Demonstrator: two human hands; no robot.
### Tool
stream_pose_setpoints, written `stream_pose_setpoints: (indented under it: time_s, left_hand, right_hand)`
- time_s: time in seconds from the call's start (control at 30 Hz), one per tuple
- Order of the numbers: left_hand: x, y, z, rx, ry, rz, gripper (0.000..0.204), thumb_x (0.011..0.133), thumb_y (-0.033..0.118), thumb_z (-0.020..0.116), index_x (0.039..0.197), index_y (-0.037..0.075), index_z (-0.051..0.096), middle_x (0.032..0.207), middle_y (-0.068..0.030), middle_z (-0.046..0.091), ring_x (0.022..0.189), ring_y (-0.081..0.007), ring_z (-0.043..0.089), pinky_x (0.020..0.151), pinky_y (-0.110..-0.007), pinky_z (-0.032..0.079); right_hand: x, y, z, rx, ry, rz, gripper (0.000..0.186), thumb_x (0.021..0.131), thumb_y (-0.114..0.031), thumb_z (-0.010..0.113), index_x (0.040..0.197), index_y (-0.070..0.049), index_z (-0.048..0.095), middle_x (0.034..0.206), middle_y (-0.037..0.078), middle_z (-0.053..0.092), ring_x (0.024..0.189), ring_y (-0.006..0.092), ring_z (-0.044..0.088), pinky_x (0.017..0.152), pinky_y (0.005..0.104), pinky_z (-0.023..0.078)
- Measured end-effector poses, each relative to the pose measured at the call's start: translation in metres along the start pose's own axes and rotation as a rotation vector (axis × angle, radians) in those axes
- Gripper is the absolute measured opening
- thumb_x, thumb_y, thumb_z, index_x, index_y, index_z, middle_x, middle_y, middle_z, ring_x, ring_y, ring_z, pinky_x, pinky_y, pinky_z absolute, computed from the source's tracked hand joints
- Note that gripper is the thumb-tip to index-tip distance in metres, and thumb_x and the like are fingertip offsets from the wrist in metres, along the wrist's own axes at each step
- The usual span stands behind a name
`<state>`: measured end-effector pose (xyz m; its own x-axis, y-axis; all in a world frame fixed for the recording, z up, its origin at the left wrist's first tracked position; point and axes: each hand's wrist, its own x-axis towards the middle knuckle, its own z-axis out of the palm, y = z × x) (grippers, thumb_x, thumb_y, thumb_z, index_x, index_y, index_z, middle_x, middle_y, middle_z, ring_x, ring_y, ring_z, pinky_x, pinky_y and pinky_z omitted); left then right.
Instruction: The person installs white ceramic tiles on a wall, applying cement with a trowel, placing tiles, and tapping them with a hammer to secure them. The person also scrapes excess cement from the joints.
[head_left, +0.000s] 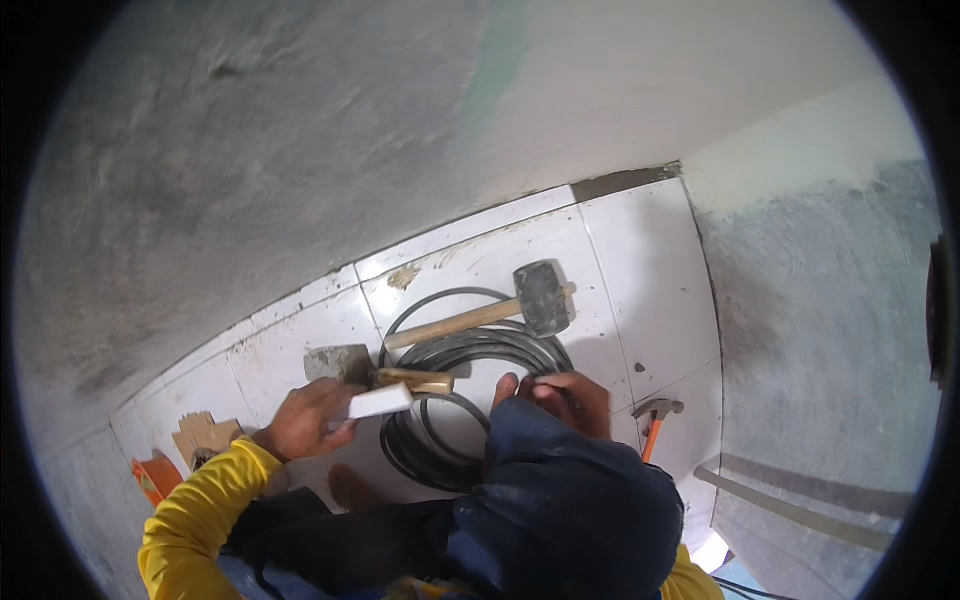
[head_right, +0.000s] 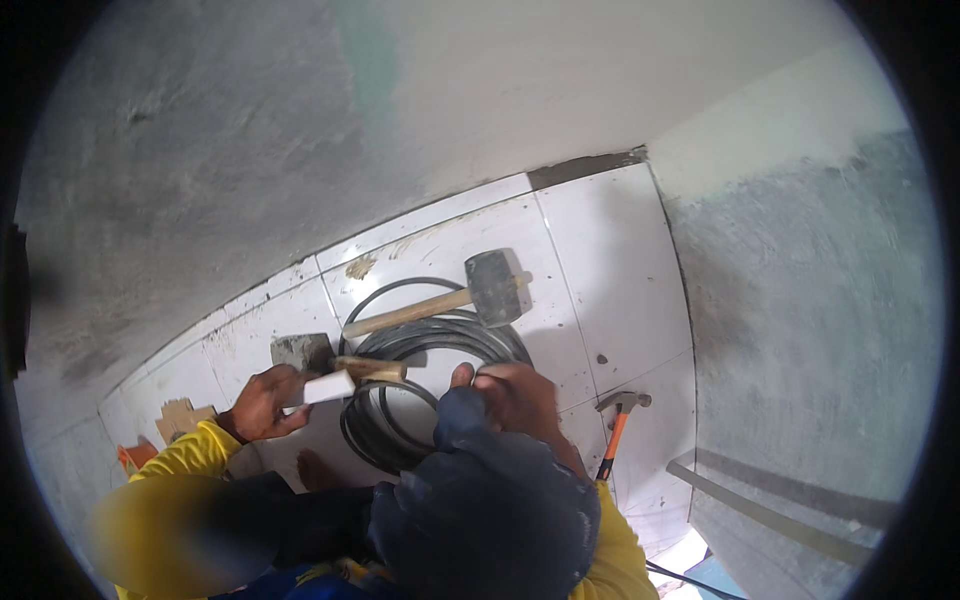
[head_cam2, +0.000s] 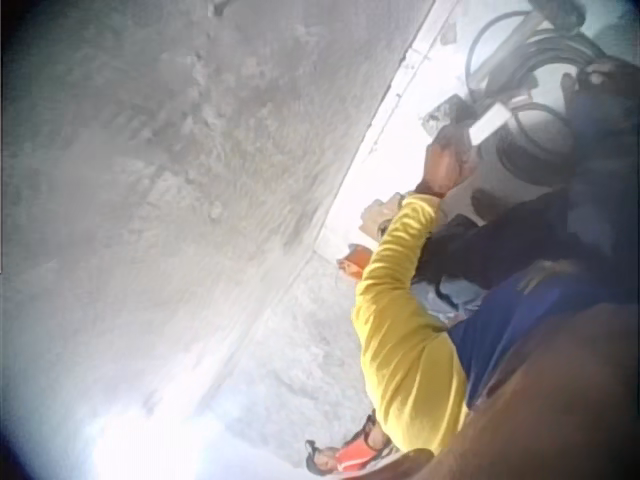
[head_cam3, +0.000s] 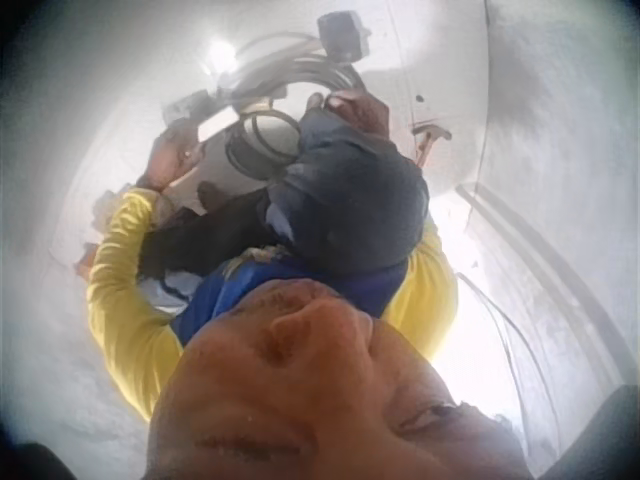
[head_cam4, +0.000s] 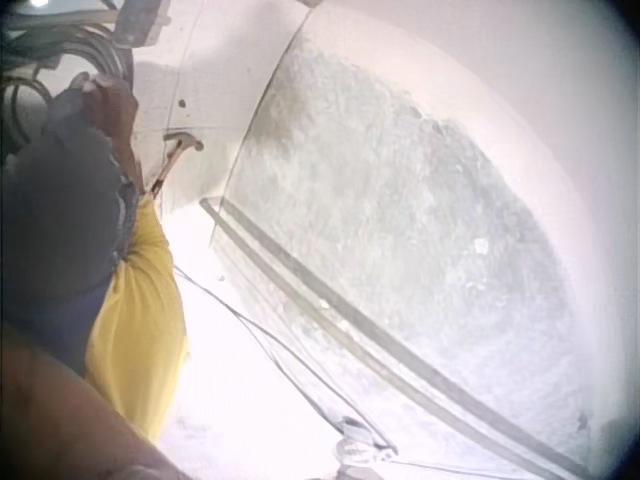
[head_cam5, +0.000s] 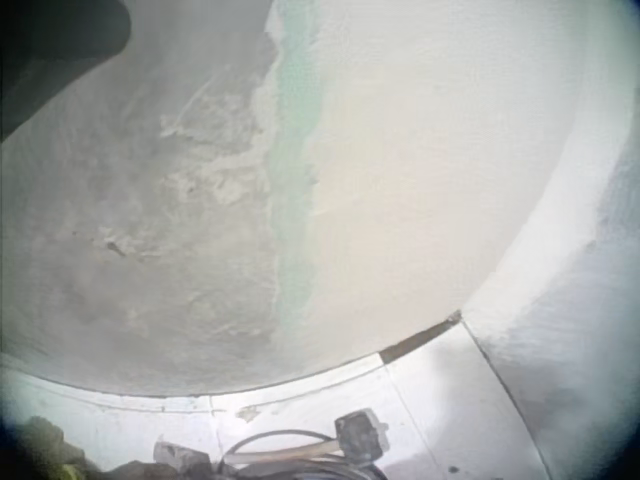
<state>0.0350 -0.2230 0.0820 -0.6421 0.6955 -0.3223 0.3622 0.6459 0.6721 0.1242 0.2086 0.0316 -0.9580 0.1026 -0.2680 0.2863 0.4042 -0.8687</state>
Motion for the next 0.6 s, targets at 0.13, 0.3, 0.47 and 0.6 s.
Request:
stream_pose_setpoints:
  time_s: [0.13,0.3,0.47,0.6]
  left_hand:
    - [0.123,0.061,0.003,-0.101,0.211,0.022,0.051,0.091,0.020,0.080,0.136,-0.001,0.068,0.107,-0.0229,0.071,0.097,-0.0445,0.072,0.086,-0.049,0.059]
    - [0.272,0.120,0.019,-0.088,0.176,0.109,0.055,0.095,0.035,0.077,0.137,0.000,0.068,0.112,-0.0262,0.072,0.104,-0.0473,0.071,0.092,-0.051,0.058]
    - [0.356,0.128,0.030,-0.299,0.094,-0.010,0.054,0.099,0.035,0.082,0.140,0.003,0.068,0.103,-0.0176,0.073,0.081,-0.0236,0.072,0.074,-0.038,0.058]
    - [0.379,0.103,0.035,-0.697,0.044,-0.363,0.046,0.103,0.024,0.079,0.142,0.004,0.065,0.111,-0.0067,0.073,0.091,-0.0173,0.073,0.079,-0.032,0.062]
  right_hand:
    - [0.060,-0.035,0.022,0.441,-0.043,-0.096,0.033,0.108,-0.027,0.072,0.127,-0.001,0.073,0.099,0.010,0.077,0.094,0.0153,0.074,0.083,0.0283,0.057]
    - [0.118,-0.027,-0.008,0.697,0.220,0.102,0.026,0.112,-0.024,0.067,0.119,0.000,0.072,0.100,0.004,0.072,0.086,0.0092,0.065,0.077,0.0268,0.053]
    - [0.177,0.020,-0.067,0.863,0.405,0.122,0.027,0.112,-0.023,0.068,0.115,0.003,0.071,0.095,0.005,0.070,0.081,0.0120,0.064,0.075,0.0293,0.054]
    - [0.260,0.060,-0.116,0.891,0.533,0.165,0.026,0.111,-0.020,0.069,0.114,0.006,0.070,0.093,0.006,0.067,0.078,0.0141,0.064,0.075,0.0326,0.062]
